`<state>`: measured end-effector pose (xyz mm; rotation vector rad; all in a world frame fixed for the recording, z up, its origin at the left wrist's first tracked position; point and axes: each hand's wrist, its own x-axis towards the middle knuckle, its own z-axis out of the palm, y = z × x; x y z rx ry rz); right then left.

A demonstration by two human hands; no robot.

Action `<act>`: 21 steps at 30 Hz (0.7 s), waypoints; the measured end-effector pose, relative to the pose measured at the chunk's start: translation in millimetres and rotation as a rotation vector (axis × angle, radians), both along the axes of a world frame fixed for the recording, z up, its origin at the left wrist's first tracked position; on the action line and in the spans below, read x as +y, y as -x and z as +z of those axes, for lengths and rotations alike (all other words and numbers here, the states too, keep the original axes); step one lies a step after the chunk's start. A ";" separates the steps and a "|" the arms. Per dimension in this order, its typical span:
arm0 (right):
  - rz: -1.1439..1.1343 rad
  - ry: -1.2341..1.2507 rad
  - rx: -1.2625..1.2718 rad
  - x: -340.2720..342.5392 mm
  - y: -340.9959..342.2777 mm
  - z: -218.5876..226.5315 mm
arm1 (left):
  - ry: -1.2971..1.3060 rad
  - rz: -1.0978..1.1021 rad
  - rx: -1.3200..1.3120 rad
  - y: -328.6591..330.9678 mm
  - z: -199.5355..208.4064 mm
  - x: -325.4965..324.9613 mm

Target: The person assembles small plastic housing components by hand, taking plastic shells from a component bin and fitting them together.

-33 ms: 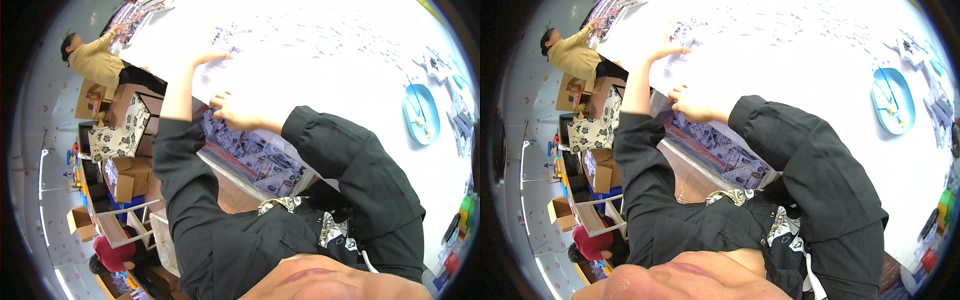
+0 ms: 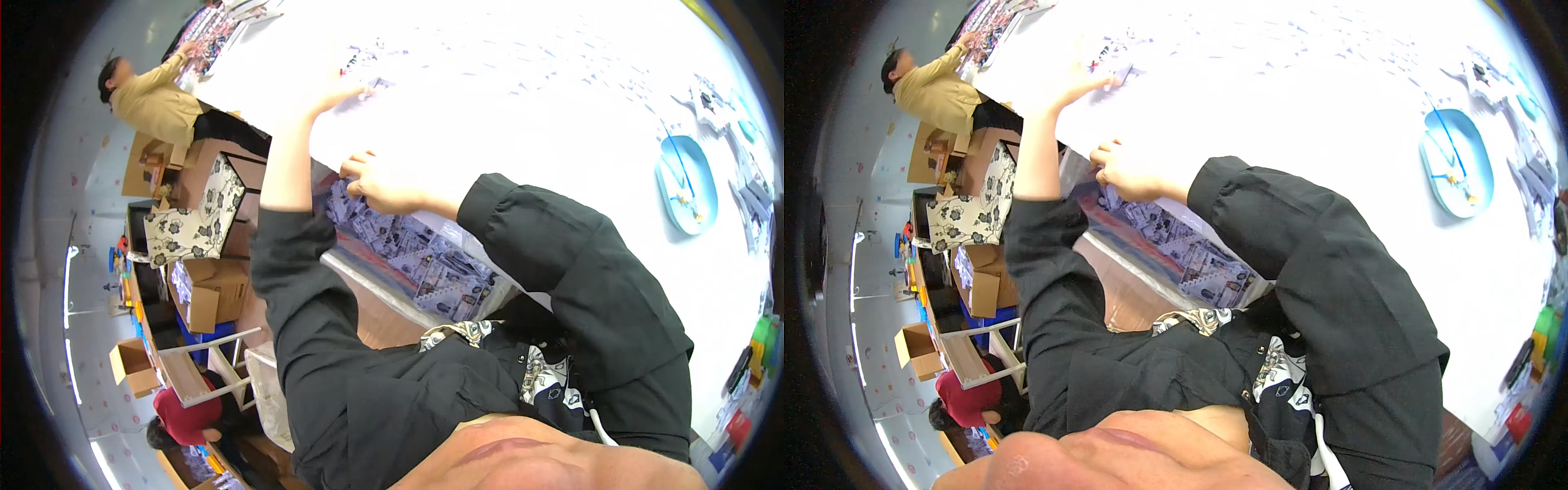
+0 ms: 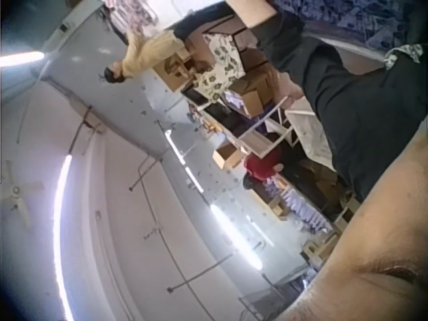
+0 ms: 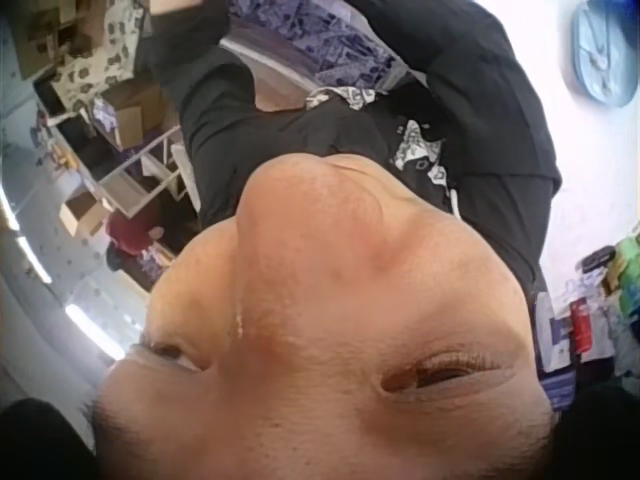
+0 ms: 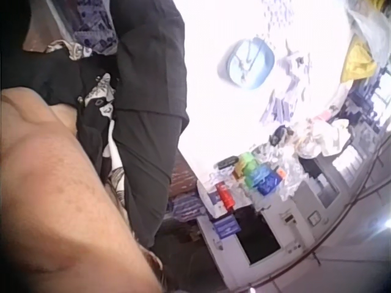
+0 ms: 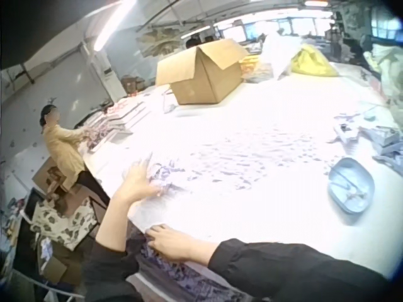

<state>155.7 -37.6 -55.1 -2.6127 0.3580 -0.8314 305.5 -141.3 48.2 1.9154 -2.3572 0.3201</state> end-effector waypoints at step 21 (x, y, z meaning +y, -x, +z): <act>-0.023 -0.028 0.001 1.8 -11.3 -15.1 | 0.310 0.018 0.488 -8.3 -77.6 30.6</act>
